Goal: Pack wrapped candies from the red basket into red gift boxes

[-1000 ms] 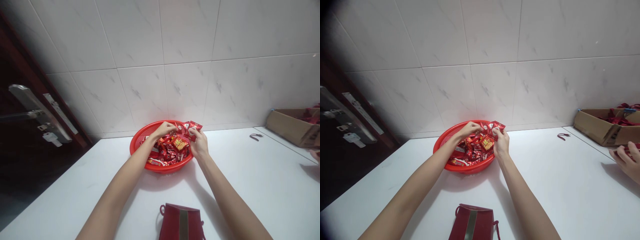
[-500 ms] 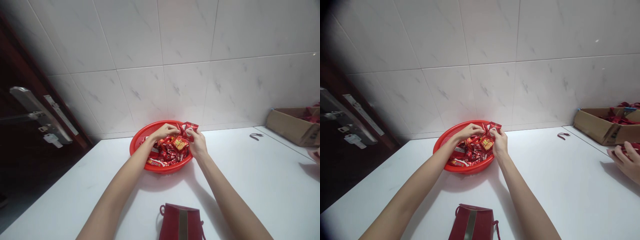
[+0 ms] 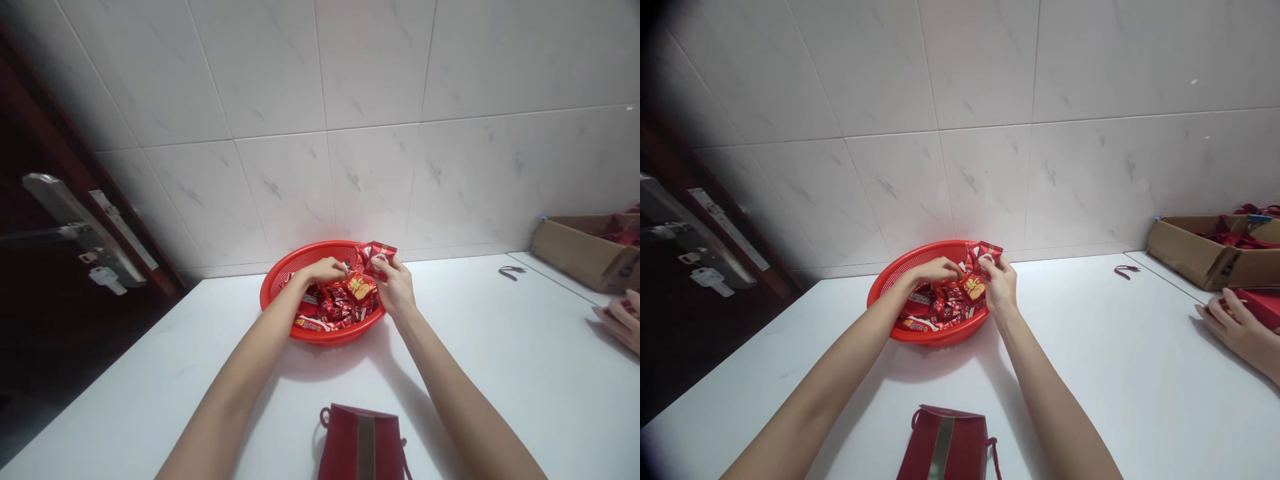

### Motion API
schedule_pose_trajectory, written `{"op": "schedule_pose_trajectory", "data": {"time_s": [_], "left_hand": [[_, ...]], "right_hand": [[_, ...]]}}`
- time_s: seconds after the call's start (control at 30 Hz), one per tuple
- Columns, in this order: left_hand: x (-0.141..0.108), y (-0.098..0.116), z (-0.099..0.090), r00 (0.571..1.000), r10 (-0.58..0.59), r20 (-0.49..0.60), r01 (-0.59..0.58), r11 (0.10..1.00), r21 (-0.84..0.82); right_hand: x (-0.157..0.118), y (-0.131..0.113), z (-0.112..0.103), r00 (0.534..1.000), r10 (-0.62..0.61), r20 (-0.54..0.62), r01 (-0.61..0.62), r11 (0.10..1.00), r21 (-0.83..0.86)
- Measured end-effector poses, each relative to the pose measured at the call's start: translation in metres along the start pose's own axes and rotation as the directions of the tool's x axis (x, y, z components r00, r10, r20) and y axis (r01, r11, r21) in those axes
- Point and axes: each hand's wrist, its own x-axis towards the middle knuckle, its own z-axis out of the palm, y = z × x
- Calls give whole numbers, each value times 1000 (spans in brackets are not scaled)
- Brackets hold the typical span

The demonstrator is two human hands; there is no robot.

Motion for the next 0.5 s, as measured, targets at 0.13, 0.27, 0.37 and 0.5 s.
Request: {"op": "schedule_pose_trajectory", "data": {"time_s": [0.13,0.27,0.37,0.5], "left_hand": [[2,-1,5,964,-100,245,50,978,202],[4,6,12,944,-145,298,23,926,378],[-1,10,12,971,-128,204,38,919,392],[-24,9,5,993,-68,98,32,943,330]], "right_hand": [[2,0,-2,1000,10,10,-10,1000,4],[6,2,-8,998,31,56,-32,999,11],[8,2,-12,992,65,109,-66,998,5],[8,-4,-12,976,125,177,-129,992,11]]}}
